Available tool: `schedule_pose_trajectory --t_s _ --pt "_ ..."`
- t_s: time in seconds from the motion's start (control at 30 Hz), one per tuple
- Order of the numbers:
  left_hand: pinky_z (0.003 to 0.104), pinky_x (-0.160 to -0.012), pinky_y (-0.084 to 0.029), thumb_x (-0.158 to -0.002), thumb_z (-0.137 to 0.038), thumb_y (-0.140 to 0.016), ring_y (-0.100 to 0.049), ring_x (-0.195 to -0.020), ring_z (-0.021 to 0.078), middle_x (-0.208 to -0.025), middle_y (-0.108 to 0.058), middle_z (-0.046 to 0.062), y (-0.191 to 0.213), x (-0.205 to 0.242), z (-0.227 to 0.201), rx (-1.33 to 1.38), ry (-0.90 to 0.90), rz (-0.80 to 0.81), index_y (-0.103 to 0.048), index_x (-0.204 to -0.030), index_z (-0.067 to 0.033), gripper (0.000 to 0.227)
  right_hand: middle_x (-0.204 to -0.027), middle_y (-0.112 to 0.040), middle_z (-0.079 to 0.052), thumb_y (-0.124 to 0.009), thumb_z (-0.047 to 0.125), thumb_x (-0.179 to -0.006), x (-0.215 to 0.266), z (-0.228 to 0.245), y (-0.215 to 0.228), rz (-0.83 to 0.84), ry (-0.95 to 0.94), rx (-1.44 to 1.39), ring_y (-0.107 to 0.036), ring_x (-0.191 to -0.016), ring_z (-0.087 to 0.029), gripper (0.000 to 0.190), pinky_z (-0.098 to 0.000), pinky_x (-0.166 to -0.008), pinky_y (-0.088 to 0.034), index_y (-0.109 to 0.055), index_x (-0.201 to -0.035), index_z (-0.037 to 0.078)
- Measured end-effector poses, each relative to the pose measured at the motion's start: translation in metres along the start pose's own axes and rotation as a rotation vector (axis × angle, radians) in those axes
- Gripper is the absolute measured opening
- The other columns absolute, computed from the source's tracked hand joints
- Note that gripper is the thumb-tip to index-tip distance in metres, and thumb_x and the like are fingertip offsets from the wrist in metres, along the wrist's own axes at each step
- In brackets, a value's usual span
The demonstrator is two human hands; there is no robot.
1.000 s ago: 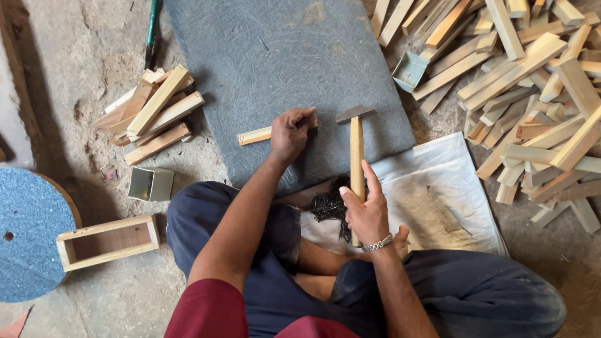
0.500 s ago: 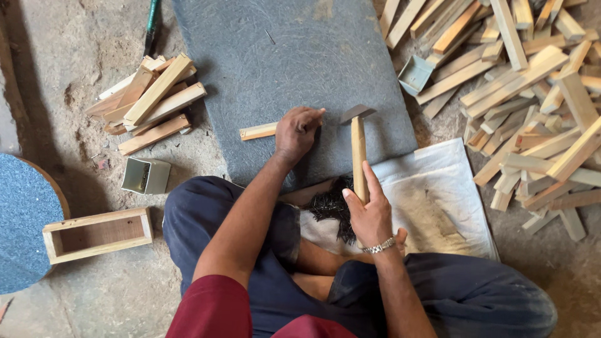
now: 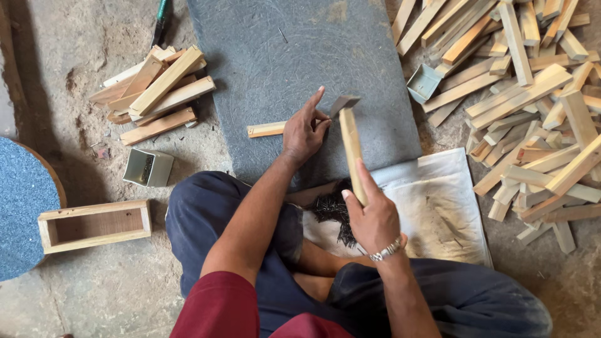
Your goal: The person sits on the floor and repeatedly hammers nails into small wooden slats. They pick up each slat, position a nail, strike it with a hammer, and then set the finished piece aside.
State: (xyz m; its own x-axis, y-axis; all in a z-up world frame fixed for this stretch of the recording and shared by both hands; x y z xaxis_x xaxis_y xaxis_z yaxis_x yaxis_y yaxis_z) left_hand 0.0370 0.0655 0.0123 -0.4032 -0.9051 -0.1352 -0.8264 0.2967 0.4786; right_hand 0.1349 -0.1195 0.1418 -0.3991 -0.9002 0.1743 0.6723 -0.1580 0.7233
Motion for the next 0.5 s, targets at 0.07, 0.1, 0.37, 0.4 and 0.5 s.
schedule_pose_trajectory --t_s 0.07,0.1,0.37,0.4,0.5 --pt "0.033 -0.077 -0.060 -0.086 -0.011 -0.082 -0.073 -0.080 0.0179 -0.093 -0.077 0.000 0.001 0.000 -0.002 -0.020 -0.054 -0.018 -0.031 -0.159 -0.0239 0.090 -0.112 -0.074 -0.026 -0.072 0.020 -0.091 0.005 -0.001 0.009 -0.069 0.005 -0.041 -0.078 -0.094 -0.033 0.065 -0.0398 -0.076 -0.061 -0.049 -0.151 0.010" --pt "0.033 -0.076 -0.060 -0.087 -0.011 -0.082 -0.073 -0.079 0.0178 -0.094 -0.077 0.000 -0.002 0.000 0.001 -0.025 -0.030 -0.002 -0.030 -0.160 -0.0241 0.091 -0.116 -0.072 -0.027 -0.070 0.019 -0.095 0.009 0.009 0.016 -0.147 0.128 -0.033 -0.077 -0.099 -0.035 0.063 -0.0394 -0.080 -0.061 -0.047 -0.153 0.009" --pt "0.035 -0.072 -0.059 -0.085 -0.008 -0.081 -0.072 -0.075 0.0196 -0.094 -0.077 0.002 -0.002 0.001 0.004 0.007 0.029 0.027 -0.024 -0.162 -0.0242 0.097 -0.111 -0.072 -0.032 -0.074 0.009 -0.087 0.003 0.018 -0.007 -0.100 0.175 0.102 -0.072 -0.096 -0.046 0.063 -0.0451 -0.076 -0.058 -0.054 -0.147 -0.003" --pt "0.035 -0.072 -0.059 -0.085 -0.008 -0.082 -0.072 -0.076 0.0201 -0.094 -0.077 0.003 0.000 -0.001 0.001 0.022 -0.001 0.012 -0.023 -0.163 -0.0242 0.098 -0.108 -0.072 -0.032 -0.074 0.009 -0.088 0.001 0.015 -0.004 -0.107 0.152 0.095 -0.073 -0.094 -0.044 0.063 -0.0441 -0.074 -0.059 -0.055 -0.146 -0.002" --pt "0.036 -0.074 -0.059 -0.085 -0.008 -0.084 -0.072 -0.080 0.0210 -0.097 -0.075 0.005 0.006 0.004 -0.006 0.067 -0.030 0.014 -0.020 -0.164 -0.0234 0.102 -0.107 -0.072 -0.028 -0.074 0.011 -0.094 0.014 0.009 0.011 -0.203 0.223 0.072 -0.075 -0.095 -0.038 0.059 -0.0404 -0.074 -0.060 -0.054 -0.148 0.000"
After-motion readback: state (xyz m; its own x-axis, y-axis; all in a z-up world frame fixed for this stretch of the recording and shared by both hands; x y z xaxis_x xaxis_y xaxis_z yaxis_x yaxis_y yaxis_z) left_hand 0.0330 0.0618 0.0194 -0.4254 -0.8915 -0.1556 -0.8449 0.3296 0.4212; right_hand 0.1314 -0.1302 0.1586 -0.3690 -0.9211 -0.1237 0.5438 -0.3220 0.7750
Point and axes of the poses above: each hand's wrist, its own x-axis away from the middle knuckle, its own y-axis out of the back of the hand, z = x × y, the point moved 8 cm from there along -x, towards the middle knuckle
